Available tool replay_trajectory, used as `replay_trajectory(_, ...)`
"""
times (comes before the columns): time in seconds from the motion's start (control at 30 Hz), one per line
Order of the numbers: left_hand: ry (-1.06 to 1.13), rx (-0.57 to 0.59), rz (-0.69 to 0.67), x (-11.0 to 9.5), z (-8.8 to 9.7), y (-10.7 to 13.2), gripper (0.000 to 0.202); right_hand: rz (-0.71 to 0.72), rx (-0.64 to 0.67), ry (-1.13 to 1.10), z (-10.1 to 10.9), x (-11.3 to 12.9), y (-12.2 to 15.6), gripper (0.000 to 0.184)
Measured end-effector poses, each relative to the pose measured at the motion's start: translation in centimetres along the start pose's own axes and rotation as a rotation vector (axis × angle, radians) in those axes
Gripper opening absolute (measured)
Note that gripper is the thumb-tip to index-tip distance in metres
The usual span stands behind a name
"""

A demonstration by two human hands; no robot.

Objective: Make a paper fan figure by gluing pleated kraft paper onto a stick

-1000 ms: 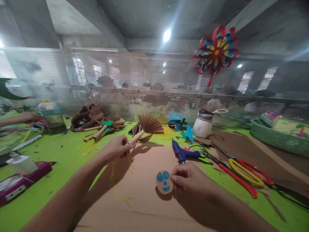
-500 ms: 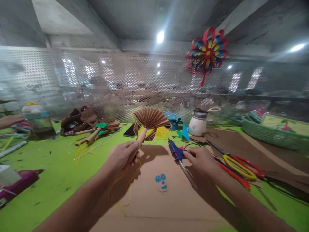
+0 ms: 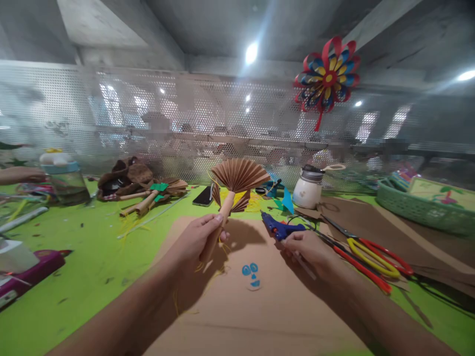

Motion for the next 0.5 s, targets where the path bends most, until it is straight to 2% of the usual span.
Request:
replay_trajectory(0.1, 0.063, 0.023, -0.011, 0.1, -0.3, 0.0, 0.025, 0.095, -0.022, 0.220, 0.6, 0.3, -0.2, 0.020)
replay_trajectory(0.23, 0.126, 0.120, 0.009, 0.1, -0.8, 0.2, 0.024, 0.333, -0.116, 0.520, 1.5, 1.2, -0.8, 0.017)
replay_trajectory(0.27, 0.130, 0.140, 0.018, 0.1, -0.9, 0.3, 0.024, 0.398, -0.116, 0.580, 1.6, 1.4, -0.9, 0.016)
replay_trajectory(0.33, 0.125, 0.159, 0.030, 0.2, -1.0, 0.4, 0.024, 0.506, -0.080, 0.683, 1.5, 1.6, -1.1, 0.025)
replay_trajectory(0.4, 0.104, 0.152, 0.044, 0.3, -1.1, 0.4, 0.023, 0.565, -0.043, 0.765, 1.2, 1.5, -1.3, 0.035)
replay_trajectory(0.5, 0.111, 0.135, 0.057, 0.3, -1.2, 0.5, 0.022, 0.584, -0.056, 0.857, 0.9, 1.1, -1.4, 0.037)
Point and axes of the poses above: each hand's wrist, its own y-axis away from the middle knuckle, its own z-axis out of the back of the hand, x = y × z, the point moved 4 cm from there along -y, towards the middle knuckle, and after that the axes turned 2 degrees about z, right-handed, at the moved point
